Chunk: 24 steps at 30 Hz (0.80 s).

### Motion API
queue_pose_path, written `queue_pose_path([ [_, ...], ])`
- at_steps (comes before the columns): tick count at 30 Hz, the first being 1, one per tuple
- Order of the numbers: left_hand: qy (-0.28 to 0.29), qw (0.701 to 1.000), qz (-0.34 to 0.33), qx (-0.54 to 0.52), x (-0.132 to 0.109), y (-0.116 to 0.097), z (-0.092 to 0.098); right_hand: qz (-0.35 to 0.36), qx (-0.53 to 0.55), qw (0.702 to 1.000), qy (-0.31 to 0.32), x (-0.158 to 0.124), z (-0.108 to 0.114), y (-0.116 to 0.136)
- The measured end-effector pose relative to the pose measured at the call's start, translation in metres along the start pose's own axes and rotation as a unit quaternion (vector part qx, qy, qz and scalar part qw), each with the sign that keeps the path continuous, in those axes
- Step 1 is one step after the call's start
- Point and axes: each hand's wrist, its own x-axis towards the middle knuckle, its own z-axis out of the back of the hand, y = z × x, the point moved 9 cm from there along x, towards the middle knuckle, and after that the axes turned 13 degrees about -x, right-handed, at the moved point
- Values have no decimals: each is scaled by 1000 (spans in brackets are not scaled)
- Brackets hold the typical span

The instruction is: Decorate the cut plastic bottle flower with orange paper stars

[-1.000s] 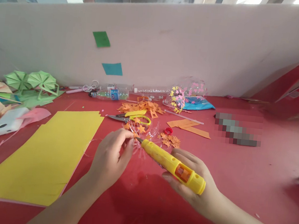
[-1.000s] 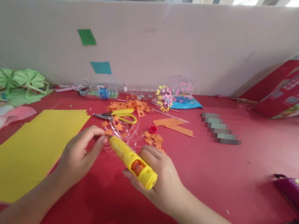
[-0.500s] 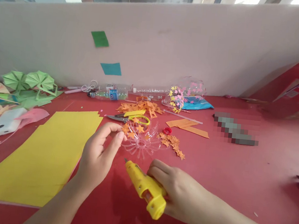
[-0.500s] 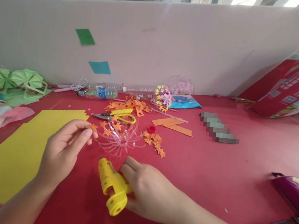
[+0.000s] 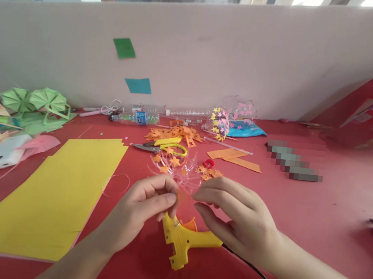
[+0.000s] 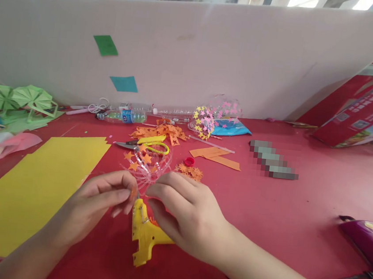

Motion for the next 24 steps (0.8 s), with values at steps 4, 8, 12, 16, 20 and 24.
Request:
queue_pose_path([
  [4, 14, 999, 25, -33, -1, 5, -4, 68, -22, 997, -8, 11, 3, 15],
  [8, 15, 997, 41, -69, -1, 8, -5, 116, -83, 990, -8, 12, 1, 23],
  [12, 22, 995, 59, -78, -2, 12, -7, 145, -127, 981, -16, 5, -1, 26],
  [16, 23, 995, 67, -64, -1, 15, -8, 159, -142, 977, -20, 4, 1, 28],
  [20, 20, 997, 72, -32, -2, 16, -10, 165, -142, 976, -1, 5, 1, 31],
  [24, -31, 992, -11, 118, -3, -4, 0, 142, -134, 981, -17, 4, 5, 25],
])
